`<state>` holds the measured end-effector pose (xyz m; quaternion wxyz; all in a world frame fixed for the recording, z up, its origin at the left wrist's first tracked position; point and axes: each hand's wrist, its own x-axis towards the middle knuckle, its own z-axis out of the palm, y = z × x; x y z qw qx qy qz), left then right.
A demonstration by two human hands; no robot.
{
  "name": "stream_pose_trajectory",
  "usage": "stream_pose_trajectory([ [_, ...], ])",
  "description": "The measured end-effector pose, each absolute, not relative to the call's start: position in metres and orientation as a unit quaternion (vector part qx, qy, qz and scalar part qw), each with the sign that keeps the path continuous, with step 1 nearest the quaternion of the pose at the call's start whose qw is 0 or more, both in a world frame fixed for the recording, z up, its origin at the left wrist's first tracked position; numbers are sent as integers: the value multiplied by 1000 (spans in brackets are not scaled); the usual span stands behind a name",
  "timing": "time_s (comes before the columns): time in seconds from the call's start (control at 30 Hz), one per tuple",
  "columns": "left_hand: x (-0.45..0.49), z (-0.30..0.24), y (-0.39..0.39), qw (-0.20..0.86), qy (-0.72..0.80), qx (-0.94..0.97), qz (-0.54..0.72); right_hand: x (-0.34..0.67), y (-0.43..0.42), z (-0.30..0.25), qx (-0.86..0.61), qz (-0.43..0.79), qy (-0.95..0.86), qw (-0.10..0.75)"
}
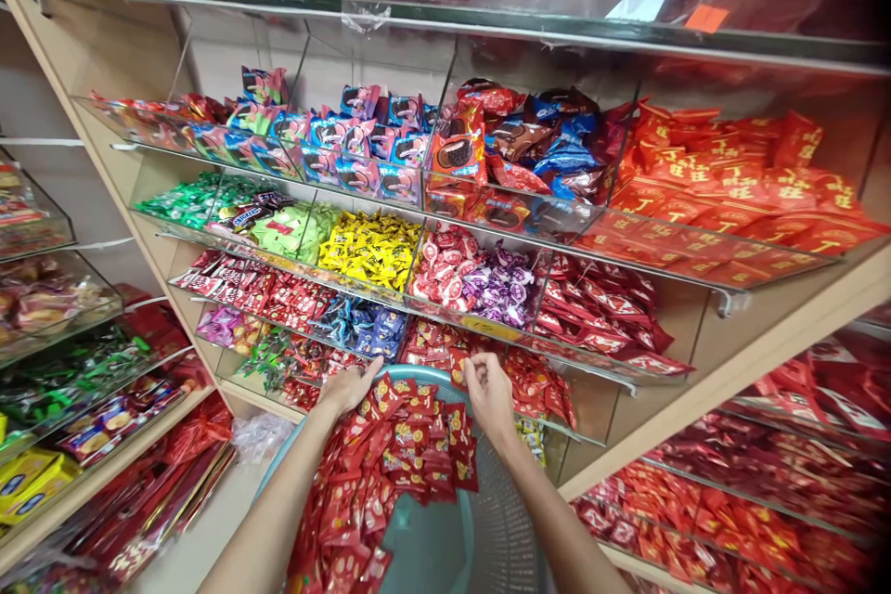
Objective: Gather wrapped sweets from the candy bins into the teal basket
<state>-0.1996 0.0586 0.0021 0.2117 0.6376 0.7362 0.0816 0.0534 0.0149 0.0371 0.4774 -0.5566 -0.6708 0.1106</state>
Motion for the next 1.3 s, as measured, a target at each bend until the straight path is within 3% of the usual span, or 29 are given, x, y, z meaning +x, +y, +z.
stream_pose_trajectory([
  [0.13,-198,5,57,212,735,639,78,57,8,19,-582,183,-659,440],
  [0.47,-195,11,53,207,731,646,78,59,6,-2,-674,160,-658,296],
  [0.8,-195,10,54,196,730,651,71,56,3,-5,-639,128,-692,309],
  [1.07,-194,14,53,201,731,649,70,54,-3,-1,-661,76,-699,263],
  [1.3,-193,15,52,201,738,641,66,65,27,12,-647,30,-694,315],
])
